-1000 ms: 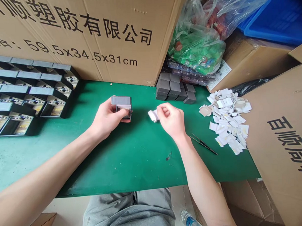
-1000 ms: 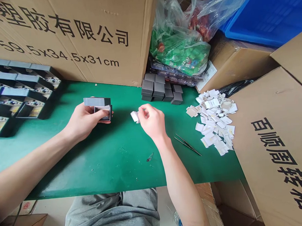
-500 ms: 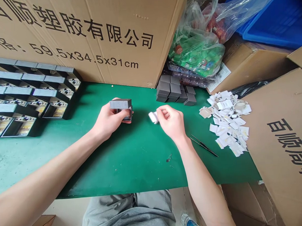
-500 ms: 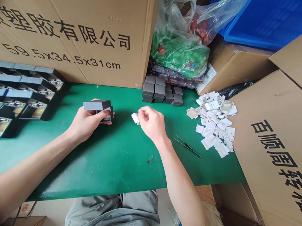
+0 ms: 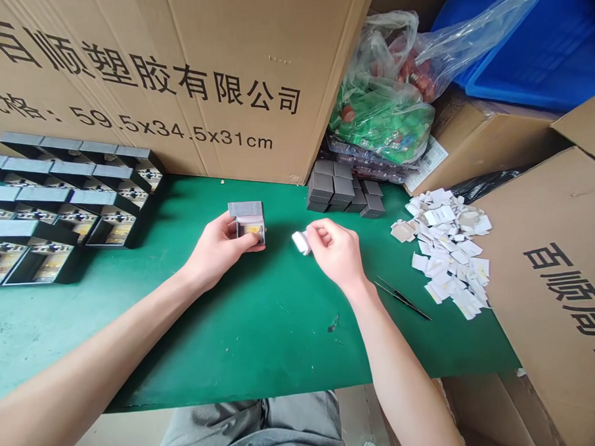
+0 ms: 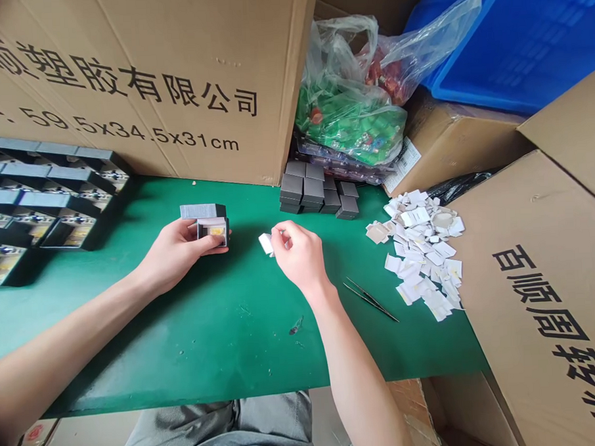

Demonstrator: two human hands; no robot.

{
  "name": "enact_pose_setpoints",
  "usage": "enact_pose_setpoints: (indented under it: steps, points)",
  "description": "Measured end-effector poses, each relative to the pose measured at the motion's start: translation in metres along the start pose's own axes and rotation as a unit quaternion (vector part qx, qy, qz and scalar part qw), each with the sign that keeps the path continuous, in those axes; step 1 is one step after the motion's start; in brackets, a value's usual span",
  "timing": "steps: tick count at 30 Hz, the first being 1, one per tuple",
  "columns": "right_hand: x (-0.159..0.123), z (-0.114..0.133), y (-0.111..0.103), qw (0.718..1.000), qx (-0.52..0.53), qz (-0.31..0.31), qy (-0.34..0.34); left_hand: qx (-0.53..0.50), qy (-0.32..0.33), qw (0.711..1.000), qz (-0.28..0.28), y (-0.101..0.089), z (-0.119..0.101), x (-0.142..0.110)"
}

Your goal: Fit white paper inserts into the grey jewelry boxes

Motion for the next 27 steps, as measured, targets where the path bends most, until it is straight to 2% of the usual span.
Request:
enact_pose_setpoints:
  steps: [9,16,23,27]
  points:
    - [0.0002,0.0019,-0.0011,1.0,-0.016,0.01,0.012,0.026,-0.006,1.0,-0.012,-0.0029,-0.0051,0.0003]
    - [0.0048,0.0019,-0.003,0.998,-0.045,-0.034,0.033,0.039,0.013,0.999,-0.015,-0.0032,-0.003,0.0013]
    - [0.0026,0.0024,-0.0019,0.99,-0.107,0.051,0.08,0.034,-0.004,0.999,-0.013,-0.0021,-0.0039,0.0001]
    - [-0.0008,0.0018,0.0015,0.988,-0.105,0.089,0.074,0.031,-0.013,0.999,0.006,-0.0024,-0.0014,0.0009]
Point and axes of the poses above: each hand's wrist, its own x-axis towards the middle knuckle, its own y-axis out of the palm, z = x × y, the point moved 2 cm from there along x, towards the middle knuckle, and after that the axes turned 8 degrees about -z, right-handed, at the moved point
